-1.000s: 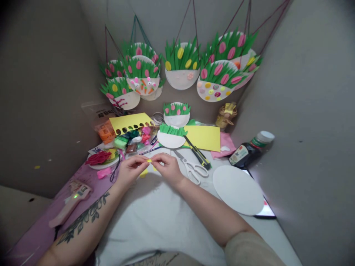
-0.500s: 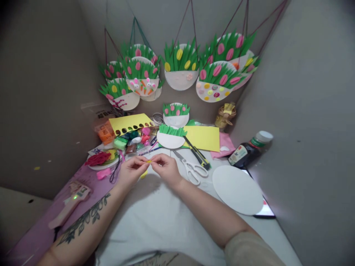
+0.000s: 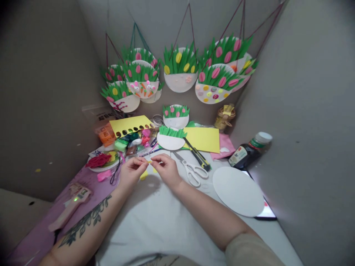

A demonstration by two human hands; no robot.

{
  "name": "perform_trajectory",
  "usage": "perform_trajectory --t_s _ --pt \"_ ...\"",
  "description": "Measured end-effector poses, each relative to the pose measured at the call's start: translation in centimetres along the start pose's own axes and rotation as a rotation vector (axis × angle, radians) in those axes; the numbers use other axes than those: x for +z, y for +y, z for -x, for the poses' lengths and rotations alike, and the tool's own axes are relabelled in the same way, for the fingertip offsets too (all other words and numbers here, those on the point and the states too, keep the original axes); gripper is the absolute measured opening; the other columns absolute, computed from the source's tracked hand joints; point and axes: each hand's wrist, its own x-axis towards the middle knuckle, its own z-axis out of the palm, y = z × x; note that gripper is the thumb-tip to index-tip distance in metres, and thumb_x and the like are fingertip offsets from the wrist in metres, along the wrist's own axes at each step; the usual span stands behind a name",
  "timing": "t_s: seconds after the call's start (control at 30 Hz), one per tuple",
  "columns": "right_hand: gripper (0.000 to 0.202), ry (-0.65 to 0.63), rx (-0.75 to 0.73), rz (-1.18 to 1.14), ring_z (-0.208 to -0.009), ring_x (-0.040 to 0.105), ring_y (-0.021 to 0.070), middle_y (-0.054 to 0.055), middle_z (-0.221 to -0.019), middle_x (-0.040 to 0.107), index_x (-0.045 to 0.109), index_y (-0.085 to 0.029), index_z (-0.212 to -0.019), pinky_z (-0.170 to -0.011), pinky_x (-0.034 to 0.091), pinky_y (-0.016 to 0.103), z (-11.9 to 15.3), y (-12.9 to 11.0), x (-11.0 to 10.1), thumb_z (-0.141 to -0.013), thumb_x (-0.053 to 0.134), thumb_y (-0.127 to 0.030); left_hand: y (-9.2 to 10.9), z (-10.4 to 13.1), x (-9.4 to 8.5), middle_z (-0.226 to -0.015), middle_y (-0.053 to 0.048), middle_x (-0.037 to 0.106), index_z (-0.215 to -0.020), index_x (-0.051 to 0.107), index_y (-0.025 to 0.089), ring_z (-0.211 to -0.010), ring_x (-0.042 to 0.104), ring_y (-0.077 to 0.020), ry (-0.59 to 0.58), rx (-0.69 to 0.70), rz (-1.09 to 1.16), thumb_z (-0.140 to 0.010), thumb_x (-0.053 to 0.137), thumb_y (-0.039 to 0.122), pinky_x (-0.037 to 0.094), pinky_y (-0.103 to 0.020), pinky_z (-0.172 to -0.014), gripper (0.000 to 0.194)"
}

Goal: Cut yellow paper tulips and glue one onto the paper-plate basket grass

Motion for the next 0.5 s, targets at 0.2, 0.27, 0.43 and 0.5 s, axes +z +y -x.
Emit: perform_trajectory --t_s 0.2,0.27,0.43,0.5 --pt "0.007 -0.003 0.002 0.017 -0.069 0.058 0.0149 0.004 -0.075 0.063 0.068 -0.020 -0.073 -0.056 0.048 0.025 0.00 -0.15 -0.07 -0.074 0.063 -0.024 0.03 0.02 0.12 -0.078 -0.005 0.066 -0.064 0.056 0.016 -0.074 0.063 -0.0153 -0.015 0.012 -0.001 -0.067 0.070 0.030 0.052 -0.029 -0.066 0.020" --pt "0.008 -0.008 -0.010 0.025 -0.068 0.058 0.0148 0.004 -0.074 0.063 0.068 -0.020 -0.073 -0.056 0.048 0.025 0.03 -0.29 -0.08 -0.075 0.063 -0.025 -0.02 0.04 0.13 -0.077 -0.005 0.067 -0.066 0.059 0.016 -0.074 0.064 -0.0159 -0.010 0.039 -0.022 -0.066 0.071 0.031 0.052 -0.029 -0.066 0.019" --pt "0.011 -0.015 -0.054 0.041 -0.068 0.057 0.0142 0.003 -0.073 0.063 0.067 -0.019 -0.072 -0.057 0.047 0.024 0.16 -0.59 -0.09 -0.077 0.060 -0.026 -0.38 0.15 -0.01 -0.075 -0.006 0.069 -0.066 0.063 0.016 -0.072 0.065 -0.0163 -0.005 0.075 -0.078 -0.067 0.071 0.031 0.053 -0.029 -0.065 0.017" --pt "0.011 -0.021 -0.069 0.052 -0.067 0.057 0.0140 0.003 -0.072 0.062 0.066 -0.019 -0.072 -0.057 0.046 0.024 0.21 -0.70 -0.10 -0.078 0.060 -0.026 -0.52 0.22 -0.06 -0.074 -0.005 0.069 -0.066 0.063 0.016 -0.072 0.065 -0.0165 0.003 0.081 -0.091 -0.068 0.071 0.031 0.053 -0.029 -0.066 0.017"
